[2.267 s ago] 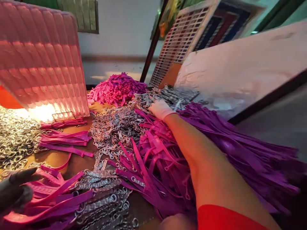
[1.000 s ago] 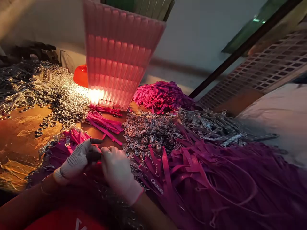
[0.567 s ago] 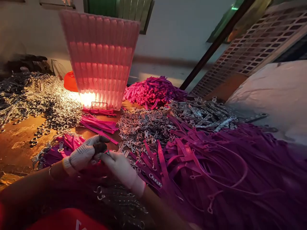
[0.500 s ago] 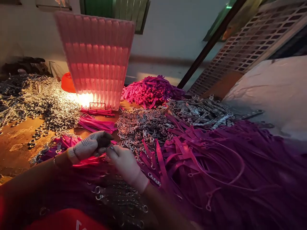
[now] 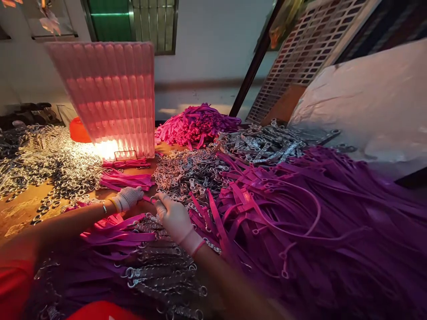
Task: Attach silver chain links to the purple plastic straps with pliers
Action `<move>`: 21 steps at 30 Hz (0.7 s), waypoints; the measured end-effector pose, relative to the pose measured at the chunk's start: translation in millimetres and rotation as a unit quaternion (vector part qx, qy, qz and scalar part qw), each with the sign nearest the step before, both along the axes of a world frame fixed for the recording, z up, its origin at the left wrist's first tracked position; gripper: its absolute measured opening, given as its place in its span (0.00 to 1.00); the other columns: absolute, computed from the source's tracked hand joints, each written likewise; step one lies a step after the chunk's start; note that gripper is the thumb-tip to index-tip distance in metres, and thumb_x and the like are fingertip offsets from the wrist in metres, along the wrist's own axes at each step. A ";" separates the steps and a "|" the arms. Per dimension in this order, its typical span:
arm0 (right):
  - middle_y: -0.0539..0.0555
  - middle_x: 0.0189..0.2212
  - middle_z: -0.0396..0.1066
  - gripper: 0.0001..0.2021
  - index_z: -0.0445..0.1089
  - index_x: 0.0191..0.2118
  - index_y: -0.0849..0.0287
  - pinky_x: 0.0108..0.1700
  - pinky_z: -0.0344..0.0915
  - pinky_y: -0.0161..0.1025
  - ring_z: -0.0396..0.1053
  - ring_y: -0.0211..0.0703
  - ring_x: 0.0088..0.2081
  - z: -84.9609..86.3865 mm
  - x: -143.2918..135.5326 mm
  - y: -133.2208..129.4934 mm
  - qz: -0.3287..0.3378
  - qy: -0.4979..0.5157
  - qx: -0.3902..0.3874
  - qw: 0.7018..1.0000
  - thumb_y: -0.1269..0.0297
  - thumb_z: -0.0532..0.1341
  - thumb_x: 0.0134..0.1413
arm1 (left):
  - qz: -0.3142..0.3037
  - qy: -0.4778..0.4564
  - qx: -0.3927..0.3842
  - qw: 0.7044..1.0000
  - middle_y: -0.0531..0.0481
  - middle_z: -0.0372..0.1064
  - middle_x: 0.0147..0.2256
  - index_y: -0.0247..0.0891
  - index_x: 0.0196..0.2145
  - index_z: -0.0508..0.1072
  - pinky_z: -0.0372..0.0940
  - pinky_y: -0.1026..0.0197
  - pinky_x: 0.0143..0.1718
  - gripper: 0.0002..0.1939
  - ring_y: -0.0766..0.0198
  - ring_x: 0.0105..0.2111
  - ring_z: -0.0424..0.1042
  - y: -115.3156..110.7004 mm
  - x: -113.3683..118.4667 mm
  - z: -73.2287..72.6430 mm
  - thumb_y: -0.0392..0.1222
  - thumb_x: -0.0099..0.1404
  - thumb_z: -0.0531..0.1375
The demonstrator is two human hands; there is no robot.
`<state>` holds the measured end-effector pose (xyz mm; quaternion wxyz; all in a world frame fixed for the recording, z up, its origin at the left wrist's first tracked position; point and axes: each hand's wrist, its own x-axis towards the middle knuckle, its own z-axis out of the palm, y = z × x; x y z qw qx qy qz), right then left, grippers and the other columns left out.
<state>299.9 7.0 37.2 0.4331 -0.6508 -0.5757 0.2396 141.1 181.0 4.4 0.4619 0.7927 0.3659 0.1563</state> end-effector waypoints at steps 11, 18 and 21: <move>0.56 0.42 0.78 0.14 0.70 0.52 0.56 0.40 0.62 0.35 0.75 0.45 0.41 29.8 -51.2 -5.8 0.033 -0.261 0.004 0.965 0.68 0.53 0.64 | 0.023 -0.096 -0.130 0.987 0.55 0.61 0.19 0.35 0.37 0.69 0.50 0.68 0.14 0.10 0.72 0.13 0.56 -69.6 -57.0 57.6 0.42 0.62 0.53; 0.57 0.35 0.76 0.15 0.71 0.51 0.56 0.31 0.57 0.38 0.75 0.48 0.35 35.8 -69.9 -12.0 0.032 -0.439 -0.022 0.897 0.71 0.51 0.64 | 0.012 -0.097 -0.127 0.987 0.56 0.58 0.18 0.37 0.28 0.67 0.48 0.66 0.17 0.05 0.71 0.15 0.54 -110.2 -67.4 60.6 0.39 0.58 0.54; 0.57 0.35 0.76 0.16 0.71 0.52 0.57 0.30 0.56 0.38 0.75 0.47 0.34 28.3 -71.2 -16.4 0.034 -0.470 -0.017 0.882 0.72 0.53 0.63 | -0.045 -0.090 -0.005 0.995 0.53 0.62 0.22 0.36 0.25 0.66 0.50 0.65 0.24 0.02 0.69 0.23 0.57 -112.7 -67.2 53.5 0.35 0.54 0.57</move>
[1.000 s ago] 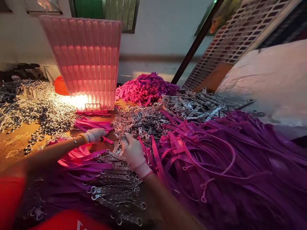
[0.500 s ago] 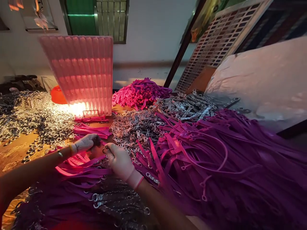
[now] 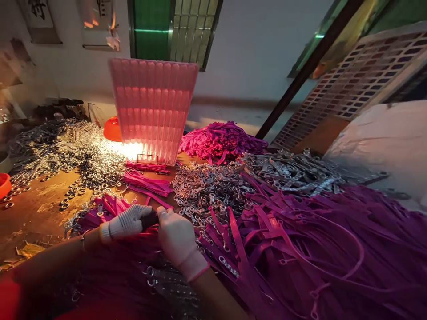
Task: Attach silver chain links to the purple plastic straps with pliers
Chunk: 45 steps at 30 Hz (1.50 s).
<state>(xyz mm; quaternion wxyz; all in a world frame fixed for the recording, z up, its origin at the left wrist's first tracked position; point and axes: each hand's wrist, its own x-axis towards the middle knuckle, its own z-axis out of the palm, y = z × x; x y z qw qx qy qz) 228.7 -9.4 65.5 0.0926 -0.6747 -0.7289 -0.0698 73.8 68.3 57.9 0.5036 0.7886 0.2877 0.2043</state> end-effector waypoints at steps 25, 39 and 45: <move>0.59 0.28 0.77 0.08 0.69 0.39 0.62 0.26 0.50 0.38 0.78 0.51 0.31 1.4 -23.7 -2.7 0.033 -0.060 -0.079 0.995 0.66 0.54 0.63 | 0.053 0.050 0.184 0.980 0.53 0.66 0.24 0.34 0.24 0.68 0.51 0.64 0.28 0.06 0.67 0.26 0.63 -15.0 -26.2 -10.8 0.33 0.59 0.57; 0.52 0.22 0.75 0.13 0.70 0.34 0.57 0.27 0.46 0.38 0.74 0.45 0.27 1.4 23.7 -11.4 0.075 -0.019 -0.087 0.993 0.57 0.55 0.66 | 0.086 0.185 0.262 0.943 0.50 0.70 0.24 0.34 0.31 0.76 0.55 0.64 0.27 0.17 0.66 0.24 0.65 31.2 -107.0 58.5 0.50 0.66 0.57; 0.58 0.40 0.74 0.17 0.72 0.38 0.56 0.43 0.61 0.44 0.71 0.54 0.42 6.5 25.0 1.7 0.166 0.011 -0.083 0.983 0.48 0.67 0.51 | 0.063 0.241 0.024 0.968 0.50 0.75 0.30 0.39 0.53 0.75 0.59 0.66 0.22 0.22 0.69 0.20 0.66 86.9 -164.9 80.6 0.50 0.66 0.57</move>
